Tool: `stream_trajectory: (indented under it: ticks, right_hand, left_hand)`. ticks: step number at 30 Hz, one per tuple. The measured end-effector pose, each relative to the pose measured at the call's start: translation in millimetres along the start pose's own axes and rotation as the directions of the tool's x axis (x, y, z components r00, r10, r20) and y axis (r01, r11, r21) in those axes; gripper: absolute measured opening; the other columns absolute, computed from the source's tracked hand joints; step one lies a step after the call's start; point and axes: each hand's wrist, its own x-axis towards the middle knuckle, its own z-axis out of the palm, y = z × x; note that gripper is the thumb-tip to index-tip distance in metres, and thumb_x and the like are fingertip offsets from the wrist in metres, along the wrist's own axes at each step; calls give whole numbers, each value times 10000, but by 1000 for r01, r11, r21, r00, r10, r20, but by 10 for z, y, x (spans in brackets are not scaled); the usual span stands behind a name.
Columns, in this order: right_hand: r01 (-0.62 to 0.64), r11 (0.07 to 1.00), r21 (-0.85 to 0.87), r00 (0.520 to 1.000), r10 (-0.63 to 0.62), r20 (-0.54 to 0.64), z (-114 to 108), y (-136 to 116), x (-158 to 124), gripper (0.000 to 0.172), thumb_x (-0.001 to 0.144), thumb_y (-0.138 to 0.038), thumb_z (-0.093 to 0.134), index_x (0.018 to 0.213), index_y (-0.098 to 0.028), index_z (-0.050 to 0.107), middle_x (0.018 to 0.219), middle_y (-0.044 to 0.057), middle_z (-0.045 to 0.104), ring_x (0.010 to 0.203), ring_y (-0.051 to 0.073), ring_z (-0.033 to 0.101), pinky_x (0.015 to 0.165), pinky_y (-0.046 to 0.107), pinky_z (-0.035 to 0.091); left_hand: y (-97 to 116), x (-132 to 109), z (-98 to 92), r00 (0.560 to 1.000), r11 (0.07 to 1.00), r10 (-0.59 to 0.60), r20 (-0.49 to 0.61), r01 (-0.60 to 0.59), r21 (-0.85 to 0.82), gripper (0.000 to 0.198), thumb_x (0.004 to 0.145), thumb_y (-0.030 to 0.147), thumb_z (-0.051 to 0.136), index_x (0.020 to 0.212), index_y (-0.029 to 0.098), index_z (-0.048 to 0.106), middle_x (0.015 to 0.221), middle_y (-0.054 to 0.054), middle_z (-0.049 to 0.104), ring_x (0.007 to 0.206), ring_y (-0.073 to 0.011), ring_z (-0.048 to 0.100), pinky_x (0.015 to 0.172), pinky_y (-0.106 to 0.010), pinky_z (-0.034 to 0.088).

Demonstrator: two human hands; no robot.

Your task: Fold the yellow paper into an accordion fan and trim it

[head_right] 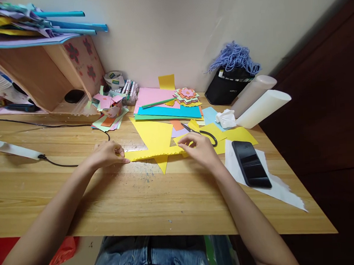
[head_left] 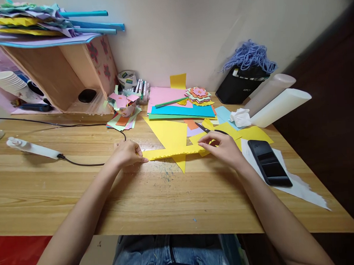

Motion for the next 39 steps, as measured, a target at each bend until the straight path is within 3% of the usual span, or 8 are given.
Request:
stream_trajectory:
  ticks: [2, 4, 7, 12, 19, 23, 29, 39]
  right_hand:
    - [279, 960, 8, 960, -279, 24, 97, -164, -68, 129, 835, -249, 566, 831, -196, 683, 834, 50, 670, 759, 154, 609, 644, 276, 500]
    - [510, 858, -54, 857, -503, 109, 239, -246, -136, 158, 863, -190, 526, 890, -185, 682, 827, 60, 670, 771, 154, 605, 671, 288, 510]
    - [628, 741, -236, 777, -612, 147, 451, -211, -189, 248, 893, -120, 447, 1018, -172, 654, 916, 87, 682, 820, 170, 609, 685, 316, 521]
    - [629, 699, -341, 764, -637, 104, 619, -55, -149, 273, 911, -119, 410, 1057, -162, 637, 942, 105, 675, 848, 184, 607, 688, 317, 532]
    - [509, 822, -257, 855, -518, 37, 662, -64, -119, 278, 898, -207, 480, 1155, -167, 581, 870, 89, 608, 792, 189, 553, 682, 325, 505]
    - [466, 853, -233, 879, -476, 17, 672, -72, -118, 203, 880, -217, 511, 1039, -192, 636, 861, 87, 583, 802, 197, 541, 670, 338, 502]
    - [456, 885, -97, 888, -460, -19, 669, -103, -113, 111, 872, -197, 532, 905, -204, 638, 1061, 87, 645, 1002, 210, 580, 864, 404, 496]
    - [579, 797, -175, 806, -592, -30, 719, -22, -157, 194, 873, -114, 506, 1014, -154, 633, 941, 82, 707, 900, 181, 657, 806, 325, 549]
  left_hand:
    - [1, -4, -4, 1000, 1000, -2, 5, 2, -2, 297, 605, 537, 641, 651, 244, 659, 826, -43, 692, 919, -301, 544, 785, -411, 324]
    - [3, -7, -9, 1000, 1000, -1, 8, 1, -5, 298, 606, 537, 641, 644, 242, 660, 818, -44, 696, 923, -301, 551, 785, -404, 328]
    - [4, -4, -16, 1000, 1000, 0, 18, 1, -9, 303, 605, 539, 640, 655, 241, 665, 824, -45, 697, 935, -303, 553, 793, -400, 332]
    - [-3, 10, -19, 999, 1000, 2, 45, -2, -6, 319, 591, 538, 649, 700, 239, 675, 870, -48, 695, 936, -301, 554, 802, -404, 345]
    - [-4, 5, -8, 1000, 1000, -1, 29, 1, -6, 320, 589, 536, 656, 709, 241, 686, 905, -63, 685, 954, -304, 543, 807, -402, 349]
    - [-7, 8, 3, 1000, 1000, -7, 25, 7, -8, 323, 583, 542, 660, 709, 246, 686, 911, -68, 680, 982, -318, 519, 814, -414, 344]
    - [-12, 13, 6, 1000, 1000, -2, 23, 2, -10, 331, 586, 544, 659, 710, 239, 684, 915, -76, 677, 971, -318, 511, 801, -418, 339]
    - [-23, 24, 19, 1000, 1000, 0, 17, 0, -14, 333, 576, 555, 656, 695, 245, 682, 896, -59, 681, 971, -311, 519, 808, -411, 339]
